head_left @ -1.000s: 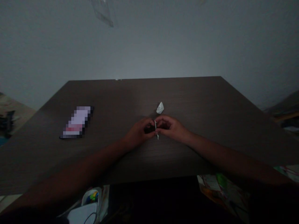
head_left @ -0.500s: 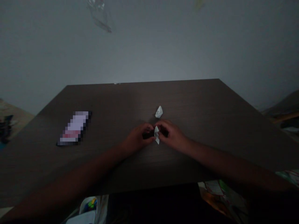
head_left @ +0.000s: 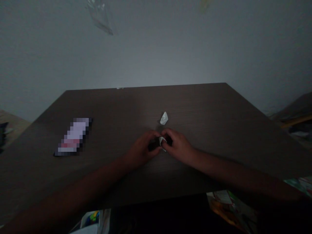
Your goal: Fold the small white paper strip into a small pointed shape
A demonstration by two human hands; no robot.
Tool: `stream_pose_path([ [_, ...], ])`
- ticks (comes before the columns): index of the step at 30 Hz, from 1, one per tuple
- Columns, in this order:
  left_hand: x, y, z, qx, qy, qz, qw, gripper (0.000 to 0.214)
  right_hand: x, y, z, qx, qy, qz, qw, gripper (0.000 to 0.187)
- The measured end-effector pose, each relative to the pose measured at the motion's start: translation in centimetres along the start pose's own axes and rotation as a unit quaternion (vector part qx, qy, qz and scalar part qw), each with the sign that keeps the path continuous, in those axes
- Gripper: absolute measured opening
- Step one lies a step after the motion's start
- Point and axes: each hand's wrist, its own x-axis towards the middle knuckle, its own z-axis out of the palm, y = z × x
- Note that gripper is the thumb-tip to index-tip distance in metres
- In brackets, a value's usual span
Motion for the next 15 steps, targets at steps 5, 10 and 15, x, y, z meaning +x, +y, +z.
stream_pose_path([
  [5,0.07,0.85,-0.16,0.014,0.004,0.003,1.0,0.036,-0.16,0.22,0.12,-0.003,0.015,-0.008,1.0,0.02],
  [10,-0.05,0.45,0.07,0.019,0.006,0.021,1.0,0.039,-0.04,0.3,0.14,-0.02,0.009,-0.005,1.0,0.025],
  [15,-0.1,0.09,0.44,0.012,-0.006,0.049,0.999,0.043,0.09,0.2,-0.05,-0.014,-0.005,0.004,1.0,0.023],
])
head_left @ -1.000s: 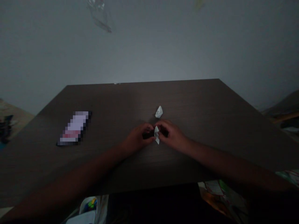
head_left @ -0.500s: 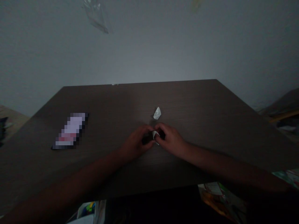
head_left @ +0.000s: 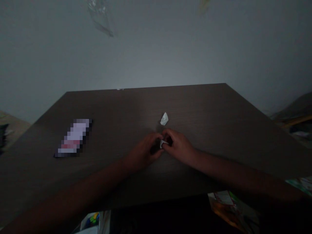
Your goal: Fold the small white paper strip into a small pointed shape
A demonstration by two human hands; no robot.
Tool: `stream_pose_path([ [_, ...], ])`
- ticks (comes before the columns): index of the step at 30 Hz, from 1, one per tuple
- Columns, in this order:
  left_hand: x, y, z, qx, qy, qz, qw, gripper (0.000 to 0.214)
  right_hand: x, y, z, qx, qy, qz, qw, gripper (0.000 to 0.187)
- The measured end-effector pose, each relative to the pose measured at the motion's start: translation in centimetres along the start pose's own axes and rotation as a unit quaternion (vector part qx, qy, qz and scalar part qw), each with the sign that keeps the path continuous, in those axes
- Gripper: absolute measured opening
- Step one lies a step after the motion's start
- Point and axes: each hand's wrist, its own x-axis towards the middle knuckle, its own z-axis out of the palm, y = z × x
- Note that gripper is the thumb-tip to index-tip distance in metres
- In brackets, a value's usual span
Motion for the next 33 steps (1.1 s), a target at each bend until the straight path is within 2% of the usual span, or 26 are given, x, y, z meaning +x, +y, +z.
stream_pose_path([
  [6,0.1,0.8,-0.2,0.002,-0.005,-0.008,1.0,0.039,0.2,0.1,-0.1,-0.005,0.003,0.008,1.0,0.023],
  [13,0.4,1.2,-1.0,-0.013,0.01,-0.03,0.999,0.041,0.0,0.2,-0.4,0.045,0.011,-0.018,0.999,0.019],
  [16,0.7,1.3,-1.6,-0.021,0.001,-0.06,0.998,0.037,0.0,0.3,-0.9,0.067,0.01,-0.04,0.997,0.013],
  [18,0.8,1.1,-1.9,-0.048,-0.009,-0.086,0.995,0.032,0.1,0.5,-1.3,0.075,0.011,-0.051,0.996,0.01],
  [23,1.1,0.0,-2.3,-0.117,-0.04,-0.104,0.987,0.024,0.2,0.8,-1.9,0.064,-0.015,-0.043,0.997,0.004],
  [33,1.3,-0.1,-2.6,-0.182,-0.034,-0.109,0.977,0.02,0.3,1.3,-1.7,0.11,-0.032,-0.019,0.993,0.002],
])
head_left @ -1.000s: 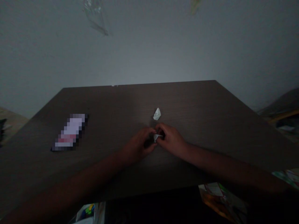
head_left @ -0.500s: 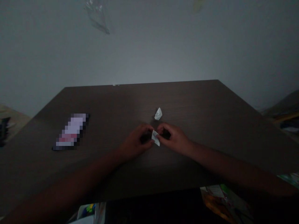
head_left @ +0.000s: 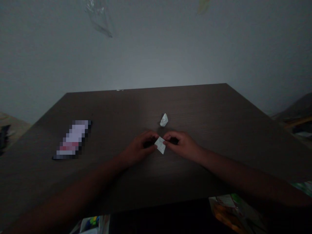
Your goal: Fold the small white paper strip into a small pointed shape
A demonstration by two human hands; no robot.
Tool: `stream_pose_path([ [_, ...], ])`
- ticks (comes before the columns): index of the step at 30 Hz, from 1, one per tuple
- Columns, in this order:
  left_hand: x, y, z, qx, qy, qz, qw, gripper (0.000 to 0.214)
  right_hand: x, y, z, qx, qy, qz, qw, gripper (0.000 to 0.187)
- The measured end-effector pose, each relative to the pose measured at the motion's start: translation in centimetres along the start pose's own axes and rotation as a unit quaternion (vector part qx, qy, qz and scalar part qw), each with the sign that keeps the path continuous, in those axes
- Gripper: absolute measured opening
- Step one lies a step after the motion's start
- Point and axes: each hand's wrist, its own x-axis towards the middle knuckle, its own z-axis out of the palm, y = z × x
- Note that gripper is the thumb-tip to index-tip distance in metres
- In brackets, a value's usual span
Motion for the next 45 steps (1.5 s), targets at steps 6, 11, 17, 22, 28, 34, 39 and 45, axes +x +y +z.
stream_pose_path([
  [6,0.0,-0.4,-0.3,0.008,0.015,0.019,1.0,0.019,0.1,0.7,0.0,0.042,0.006,-0.003,0.999,0.005],
  [11,0.0,-0.7,-0.5,0.021,0.024,0.032,0.999,0.019,0.2,1.0,0.2,0.07,0.013,0.017,0.997,0.006],
  [17,0.2,-1.1,-0.5,0.014,0.056,0.025,0.998,0.023,0.4,1.5,0.5,0.124,0.037,0.029,0.991,0.013],
  [22,0.0,-0.7,-0.7,0.021,0.051,-0.001,0.999,0.025,0.5,1.8,0.6,0.167,0.051,0.024,0.984,0.011],
  [28,-0.2,-0.8,-1.0,0.004,0.055,0.002,0.998,0.019,0.3,1.3,0.3,0.163,0.045,0.044,0.985,0.013],
  [34,-0.2,-0.5,-0.5,-0.028,0.052,0.014,0.998,0.017,0.1,0.3,0.3,0.138,0.042,0.02,0.989,0.019],
  [39,0.0,0.3,0.3,-0.001,0.082,0.02,0.996,0.012,-0.1,0.1,1.2,0.141,0.03,0.026,0.989,0.028],
  [45,-0.2,0.2,1.0,0.0,0.117,0.014,0.993,0.019,-0.1,0.1,2.0,0.157,0.024,0.042,0.986,0.052],
])
